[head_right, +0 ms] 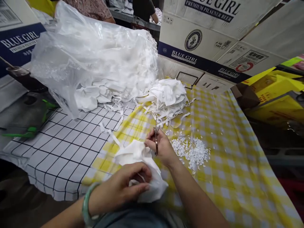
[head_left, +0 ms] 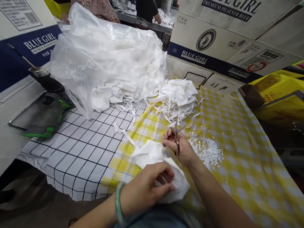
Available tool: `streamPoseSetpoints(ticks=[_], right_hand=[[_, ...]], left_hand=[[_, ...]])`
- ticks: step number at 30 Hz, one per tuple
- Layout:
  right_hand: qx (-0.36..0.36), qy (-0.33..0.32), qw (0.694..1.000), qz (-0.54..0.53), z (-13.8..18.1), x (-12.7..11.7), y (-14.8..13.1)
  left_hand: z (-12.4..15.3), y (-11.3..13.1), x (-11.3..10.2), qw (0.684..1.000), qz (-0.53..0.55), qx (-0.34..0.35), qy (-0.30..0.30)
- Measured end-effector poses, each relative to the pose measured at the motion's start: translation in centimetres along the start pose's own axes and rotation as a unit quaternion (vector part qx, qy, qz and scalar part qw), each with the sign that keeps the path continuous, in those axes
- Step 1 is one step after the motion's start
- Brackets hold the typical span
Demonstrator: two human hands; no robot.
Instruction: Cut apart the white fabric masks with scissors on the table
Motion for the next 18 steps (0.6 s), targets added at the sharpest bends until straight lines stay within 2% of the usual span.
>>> streamPoseSetpoints(ticks=[2, 4, 5, 7, 10, 13, 18], right_hand=[[0.007, 0.056, 0.998, 0.040, 0.9, -2.7, 1.3], [-0.006, 0.101, 0.992, 0.081, 1.9, -4.6, 2.0], [-0.020, 0.119, 0.987, 0.107, 2.6, -5.2, 2.0], [-0.046, 0.133, 0.974, 0.177, 4.0, -5.4, 1.6], [-0.049, 0.076, 0.954, 0.287, 5.9, -3.5, 1.0], [-0.064, 0.005, 0.935, 0.350, 7.0, -0.8, 0.6], [-0.134, 0.011, 0.923, 0.360, 6.4, 2.2, 0.4]], left_hand=[[0.2, -0.1, -3.6, 0.986, -0.153, 0.032, 0.055], [0.7, 0.4, -8.2, 0.948, -0.266, 0.073, 0.156], [0.9, 0.7, -9.7, 0.925, -0.319, 0.092, 0.183], [0.7, 0.6, -10.1, 0.896, -0.402, 0.117, 0.147], [-0.2, -0.8, -8.3, 0.868, -0.482, 0.116, 0.038], [-0.8, -1.9, -8.5, 0.838, -0.536, 0.096, 0.037], [-1.5, -1.7, -10.5, 0.830, -0.543, 0.117, 0.053]])
Point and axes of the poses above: each hand's wrist, its own z-axis away from the middle knuckle, its own x-axis out of the palm, y = z × x, the point moved 9 cm from there along -z, towards the middle knuckle, and after that the axes turned 2 degrees about -x, right-handed, at the moved point
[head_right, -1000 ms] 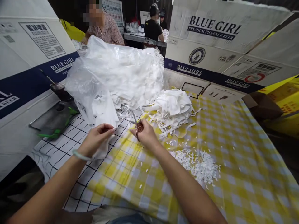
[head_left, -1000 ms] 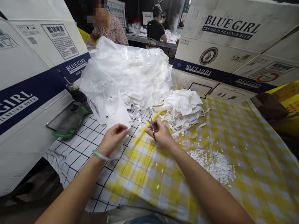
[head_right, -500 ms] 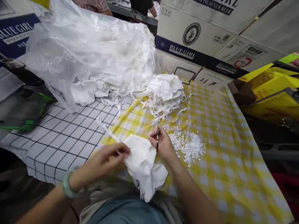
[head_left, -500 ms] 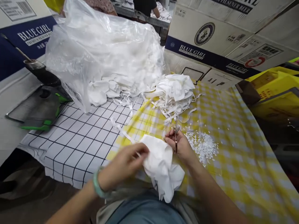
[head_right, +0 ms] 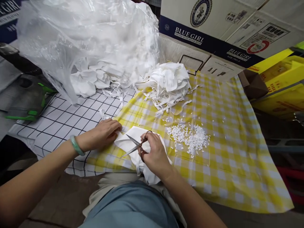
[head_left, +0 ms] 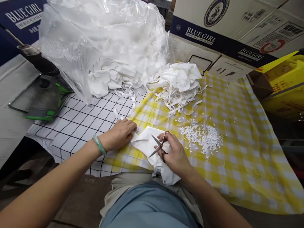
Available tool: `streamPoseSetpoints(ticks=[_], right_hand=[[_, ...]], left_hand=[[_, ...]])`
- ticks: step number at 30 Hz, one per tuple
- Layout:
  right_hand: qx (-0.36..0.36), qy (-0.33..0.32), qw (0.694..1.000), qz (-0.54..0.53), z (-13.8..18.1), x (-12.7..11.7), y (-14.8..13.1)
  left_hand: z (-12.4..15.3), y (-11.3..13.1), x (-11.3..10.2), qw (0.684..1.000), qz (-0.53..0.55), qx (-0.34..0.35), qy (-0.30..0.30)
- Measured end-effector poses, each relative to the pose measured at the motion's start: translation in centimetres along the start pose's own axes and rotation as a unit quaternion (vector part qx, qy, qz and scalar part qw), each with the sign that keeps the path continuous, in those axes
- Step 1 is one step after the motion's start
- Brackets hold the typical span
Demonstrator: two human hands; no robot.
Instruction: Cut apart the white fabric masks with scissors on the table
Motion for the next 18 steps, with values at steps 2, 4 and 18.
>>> streamPoseSetpoints(ticks=[2, 4, 18], right_hand=[[-0.015, 0.011, 0.999, -0.029, -0.8, 1.6, -0.6], [-0.019, 0.015, 0.998, -0.053, -1.9, 3.3, -0.9], [-0.090, -0.043, 0.983, -0.152, -5.2, 0.5, -4.2]], left_hand=[[-0.1, 0.2, -1.0, 1.000, 0.004, -0.005, 0.027], [0.2, 1.1, -2.6, 0.997, 0.014, -0.015, 0.070], [3.4, 5.9, -6.2, 0.969, 0.037, -0.023, 0.244]])
Point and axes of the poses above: each hand's wrist, its own z-axis away from the middle knuckle, its own x-axis out of the palm, y = z × x, the point moved 9 cm from there along -z, towards the middle knuckle, and after that the axes turned 2 degrees about -x, right-handed, at the moved point
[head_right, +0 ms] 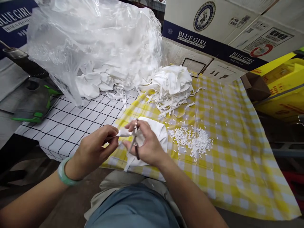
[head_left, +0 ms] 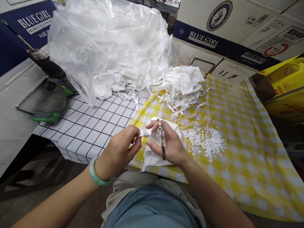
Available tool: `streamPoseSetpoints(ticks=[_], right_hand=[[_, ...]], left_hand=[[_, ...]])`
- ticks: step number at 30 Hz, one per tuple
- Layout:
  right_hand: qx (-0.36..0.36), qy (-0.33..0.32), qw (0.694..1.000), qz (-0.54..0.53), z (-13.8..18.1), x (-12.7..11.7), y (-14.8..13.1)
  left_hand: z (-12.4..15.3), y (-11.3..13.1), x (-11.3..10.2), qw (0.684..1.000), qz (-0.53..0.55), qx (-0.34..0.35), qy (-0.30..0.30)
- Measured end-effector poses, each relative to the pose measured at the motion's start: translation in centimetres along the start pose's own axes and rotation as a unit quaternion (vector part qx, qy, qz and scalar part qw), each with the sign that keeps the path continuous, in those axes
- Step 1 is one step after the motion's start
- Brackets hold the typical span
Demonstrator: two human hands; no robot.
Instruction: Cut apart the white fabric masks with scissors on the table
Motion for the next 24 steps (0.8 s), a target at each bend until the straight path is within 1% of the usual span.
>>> streamPoseSetpoints(ticks=[1, 2, 3, 4, 5, 6, 7, 8, 9, 10, 11, 12, 13, 14, 15, 16, 17, 18, 20, 21, 22, 23, 24], right_hand=[[-0.007, 0.008, 1.000, 0.011, 0.3, 0.5, 0.2], [-0.004, 0.030, 0.999, 0.022, 0.5, 0.7, 0.6], [0.005, 0.059, 0.998, 0.025, 0.6, 0.5, 1.2], [0.017, 0.085, 0.996, 0.020, 0.7, 0.1, 1.8], [0.025, 0.104, 0.994, 0.008, 0.7, -0.3, 2.1], [0.029, 0.111, 0.993, -0.004, 0.6, -0.8, 2.3], [0.030, 0.108, 0.994, -0.010, 0.4, -1.2, 2.2], [0.031, 0.101, 0.994, -0.012, 0.1, -1.7, 2.0], [0.041, 0.086, 0.995, -0.018, -0.2, -2.0, 1.9], [0.061, 0.064, 0.996, -0.032, -0.5, -2.3, 2.0], [0.092, 0.037, 0.994, -0.056, -0.7, -2.3, 2.3], [0.129, 0.008, 0.988, -0.088, -0.9, -2.3, 2.7], [0.168, -0.026, 0.978, -0.123, -1.0, -2.0, 3.2], [0.203, -0.057, 0.965, -0.154, -1.1, -1.6, 3.6], [0.229, -0.076, 0.954, -0.176, -1.3, -1.3, 4.0], [0.245, -0.083, 0.947, -0.190, -1.5, -1.1, 4.3], [0.255, -0.087, 0.943, -0.197, -1.8, -0.7, 4.6], [0.259, -0.094, 0.939, -0.203, -2.0, 0.0, 4.7], [0.264, -0.119, 0.928, -0.234, -2.1, 2.0, 5.0], [0.264, -0.133, 0.920, -0.256, -2.0, 3.1, 5.1], [0.263, -0.142, 0.913, -0.277, -1.7, 4.1, 5.1], [0.259, -0.144, 0.909, -0.293, -1.4, 4.6, 5.2], [0.255, -0.142, 0.907, -0.304, -1.1, 4.8, 5.2]], left_hand=[[0.1, 0.6, 0.0, 1.000, -0.003, 0.019, 0.006], [0.2, 0.9, 0.1, 1.000, 0.000, 0.023, 0.005], [0.3, 0.8, 0.3, 1.000, 0.013, 0.008, -0.004], [0.4, 0.3, 0.7, 0.999, 0.039, -0.027, -0.025], [0.6, -0.4, 1.3, 0.992, 0.083, -0.076, -0.059], [0.9, -1.2, 2.3, 0.976, 0.141, -0.131, -0.106], [1.3, -1.8, 3.4, 0.950, 0.201, -0.181, -0.154], [1.8, -2.2, 4.3, 0.923, 0.252, -0.219, -0.189], [2.0, -2.5, 4.7, 0.905, 0.283, -0.243, -0.203], [2.0, -2.9, 4.7, 0.898, 0.295, -0.255, -0.202], [1.9, -3.2, 4.6, 0.899, 0.293, -0.261, -0.196], [1.8, -3.3, 4.4, 0.900, 0.288, -0.261, -0.196], [1.7, -3.1, 4.3, 0.898, 0.289, -0.257, -0.208], [1.7, -2.7, 4.4, 0.891, 0.299, -0.249, -0.234], [1.7, -2.0, 4.4, 0.882, 0.315, -0.236, -0.261], [1.4, -1.2, 4.2, 0.878, 0.328, -0.216, -0.274], [0.9, -0.5, 3.7, 0.885, 0.335, -0.187, -0.263], [0.2, 0.2, 3.0, 0.901, 0.332, -0.154, -0.232], [-1.2, 1.3, 1.6, 0.931, 0.324, -0.090, -0.140], [-1.6, 1.6, 1.2, 0.935, 0.331, -0.070, -0.101], [-2.0, 1.8, 1.2, 0.931, 0.352, -0.066, -0.072], [-2.2, 1.7, 1.6, 0.918, 0.385, -0.076, -0.053], [-2.3, 1.5, 2.1, 0.899, 0.425, -0.098, -0.040]])
Point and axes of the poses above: each hand's wrist, its own z-axis away from the middle knuckle, its own x-axis out of the palm, y = z × x, the point moved 9 cm from there along -z, towards the middle knuckle, and after that the axes turned 2 degrees about -x, right-handed, at the moved point
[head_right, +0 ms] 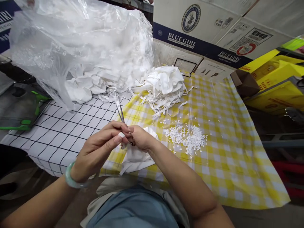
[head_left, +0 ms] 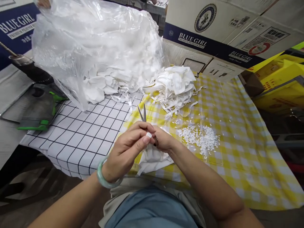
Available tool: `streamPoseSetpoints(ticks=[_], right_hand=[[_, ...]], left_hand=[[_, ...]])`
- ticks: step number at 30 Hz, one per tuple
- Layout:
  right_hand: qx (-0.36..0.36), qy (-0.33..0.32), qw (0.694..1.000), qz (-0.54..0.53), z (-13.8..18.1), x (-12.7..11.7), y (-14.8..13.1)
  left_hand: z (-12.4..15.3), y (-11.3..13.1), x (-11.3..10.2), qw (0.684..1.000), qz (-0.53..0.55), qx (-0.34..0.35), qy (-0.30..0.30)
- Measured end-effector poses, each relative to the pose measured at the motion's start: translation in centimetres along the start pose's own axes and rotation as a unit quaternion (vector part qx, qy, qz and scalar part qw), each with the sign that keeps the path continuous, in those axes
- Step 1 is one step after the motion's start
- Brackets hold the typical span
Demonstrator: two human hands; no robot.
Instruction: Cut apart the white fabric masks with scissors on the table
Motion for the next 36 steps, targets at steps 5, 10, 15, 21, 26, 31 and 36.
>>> streamPoseSetpoints(ticks=[5, 10, 15, 21, 26, 31, 36], right_hand=[[-0.048, 0.141, 0.973, 0.177, 4.5, -4.1, -1.3], [-0.113, 0.227, 0.831, 0.496, 9.9, -5.3, -4.8], [-0.125, 0.225, 0.775, 0.577, 11.7, -5.3, -4.7], [-0.104, 0.207, 0.785, 0.575, 12.0, -6.0, -3.8], [-0.108, 0.200, 0.798, 0.559, 11.9, -6.2, -3.5], [-0.111, 0.203, 0.797, 0.558, 11.9, -6.3, -3.4], [-0.112, 0.203, 0.800, 0.554, 11.9, -6.3, -3.5]], left_hand=[[0.0, -3.5, 1.1, 0.983, 0.122, -0.107, 0.081], [0.0, -4.2, 3.4, 0.989, 0.060, -0.111, 0.072], [-0.4, -4.2, 5.1, 0.994, 0.005, -0.096, 0.043], [-0.6, -3.8, 6.1, 0.997, -0.049, -0.067, 0.009], [-0.6, -4.2, 6.6, 0.996, -0.056, -0.075, -0.007], [-0.6, -4.2, 6.8, 0.997, -0.051, -0.059, -0.014], [-0.5, -4.3, 6.9, 0.997, -0.042, -0.062, -0.012]])
Point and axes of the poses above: each hand's wrist, its own z-axis away from the middle knuckle, its own x-axis out of the palm, y = z × x, the point moved 9 cm from there along -z, towards the middle knuckle, and after that the axes turned 2 degrees about -x, right-handed, at the moved point
